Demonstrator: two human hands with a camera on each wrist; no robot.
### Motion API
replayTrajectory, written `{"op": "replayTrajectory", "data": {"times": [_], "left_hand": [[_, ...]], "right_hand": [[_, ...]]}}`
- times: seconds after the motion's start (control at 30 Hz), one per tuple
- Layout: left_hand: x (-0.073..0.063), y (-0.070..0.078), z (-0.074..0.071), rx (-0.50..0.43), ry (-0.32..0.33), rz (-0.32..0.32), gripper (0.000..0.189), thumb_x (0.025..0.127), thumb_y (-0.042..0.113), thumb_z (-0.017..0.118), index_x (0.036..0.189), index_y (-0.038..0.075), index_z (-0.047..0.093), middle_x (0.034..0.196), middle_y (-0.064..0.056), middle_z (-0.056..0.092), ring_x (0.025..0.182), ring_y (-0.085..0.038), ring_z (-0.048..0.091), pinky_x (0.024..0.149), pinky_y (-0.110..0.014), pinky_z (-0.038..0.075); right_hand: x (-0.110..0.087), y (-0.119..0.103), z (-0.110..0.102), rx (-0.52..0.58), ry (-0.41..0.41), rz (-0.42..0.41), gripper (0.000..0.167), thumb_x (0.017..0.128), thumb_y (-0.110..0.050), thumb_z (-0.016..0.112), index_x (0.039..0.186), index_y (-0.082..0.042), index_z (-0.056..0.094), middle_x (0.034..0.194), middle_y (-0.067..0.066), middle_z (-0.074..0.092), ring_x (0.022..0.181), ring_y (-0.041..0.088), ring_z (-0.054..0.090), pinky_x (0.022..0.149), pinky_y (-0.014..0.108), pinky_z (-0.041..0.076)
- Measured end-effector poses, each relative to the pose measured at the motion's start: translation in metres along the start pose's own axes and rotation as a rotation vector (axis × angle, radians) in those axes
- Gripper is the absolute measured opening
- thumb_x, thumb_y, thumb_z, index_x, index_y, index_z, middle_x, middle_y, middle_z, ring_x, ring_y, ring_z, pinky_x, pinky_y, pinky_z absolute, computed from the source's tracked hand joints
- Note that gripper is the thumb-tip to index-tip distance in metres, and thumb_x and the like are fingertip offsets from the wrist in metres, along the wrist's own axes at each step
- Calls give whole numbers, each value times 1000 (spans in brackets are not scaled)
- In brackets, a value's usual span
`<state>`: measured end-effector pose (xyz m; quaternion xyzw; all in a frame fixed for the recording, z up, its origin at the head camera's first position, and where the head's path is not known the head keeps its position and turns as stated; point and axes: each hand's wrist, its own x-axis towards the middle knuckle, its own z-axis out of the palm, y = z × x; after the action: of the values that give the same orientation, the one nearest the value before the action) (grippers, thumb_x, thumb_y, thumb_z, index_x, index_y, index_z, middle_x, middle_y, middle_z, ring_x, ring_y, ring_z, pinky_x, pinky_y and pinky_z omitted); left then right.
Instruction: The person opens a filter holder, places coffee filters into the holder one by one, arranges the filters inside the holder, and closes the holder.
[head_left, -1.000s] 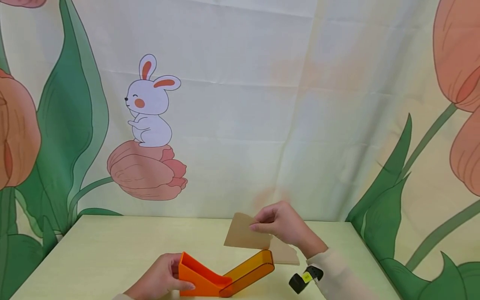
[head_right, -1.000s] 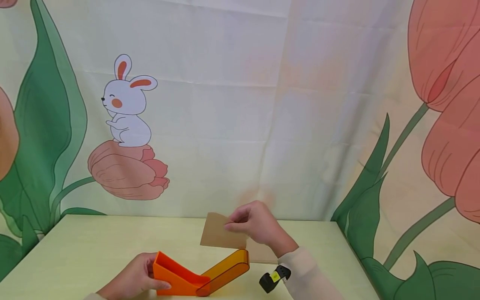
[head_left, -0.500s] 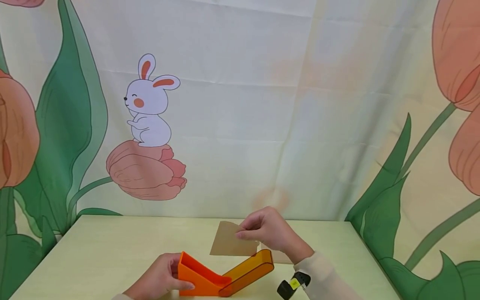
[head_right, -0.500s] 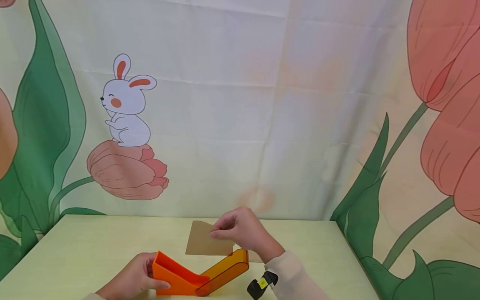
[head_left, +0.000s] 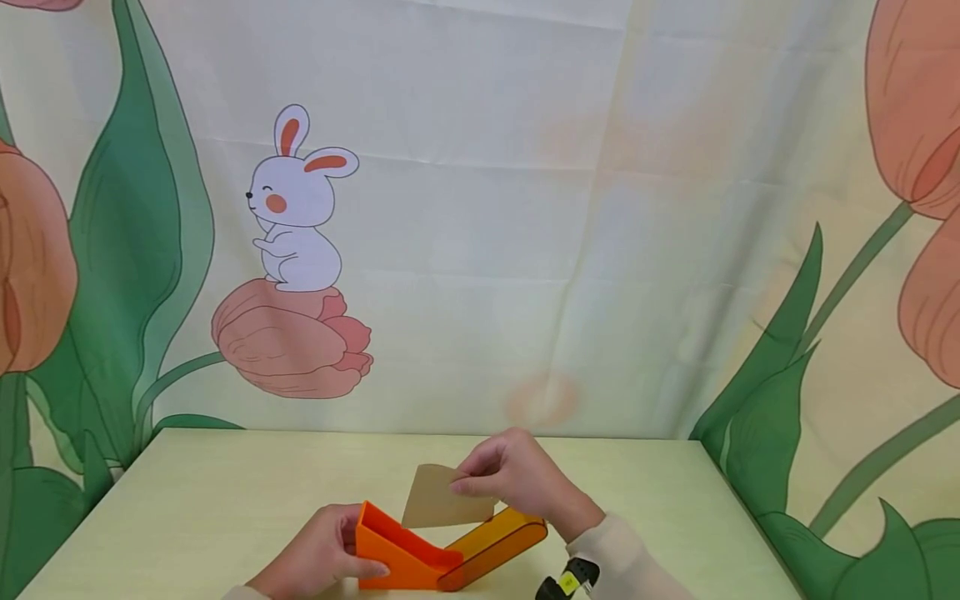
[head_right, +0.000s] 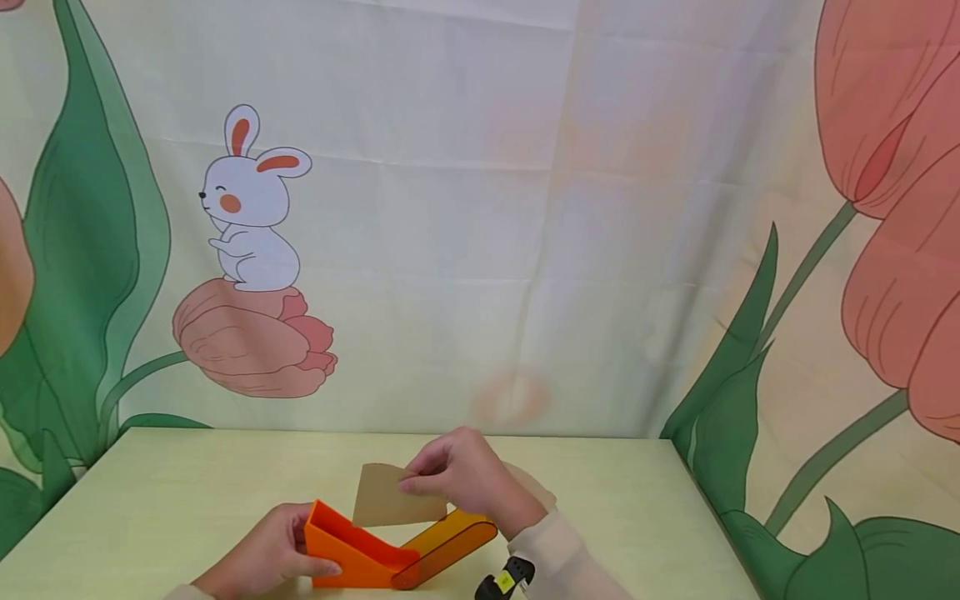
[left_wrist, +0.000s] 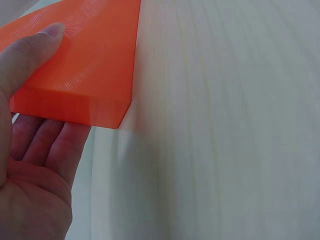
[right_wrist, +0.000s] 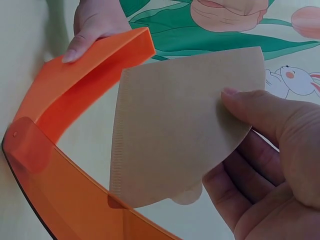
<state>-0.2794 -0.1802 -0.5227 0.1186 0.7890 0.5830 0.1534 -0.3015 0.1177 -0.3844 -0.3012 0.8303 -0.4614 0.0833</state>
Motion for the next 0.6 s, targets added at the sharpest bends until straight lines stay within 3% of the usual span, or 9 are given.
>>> {"op": "replayTrajectory", "data": {"times": [0.6], "left_hand": [[1, 0, -2, 9, -27, 7, 54, 78, 26, 89, 124, 7, 68, 114, -5, 76, 97, -21, 70, 94, -35, 60]], "right_hand": [[9, 4, 24, 2, 17, -28, 4, 84, -21, 86, 87, -19, 84, 84, -3, 79, 69, 7, 65, 66, 22, 58]]}}
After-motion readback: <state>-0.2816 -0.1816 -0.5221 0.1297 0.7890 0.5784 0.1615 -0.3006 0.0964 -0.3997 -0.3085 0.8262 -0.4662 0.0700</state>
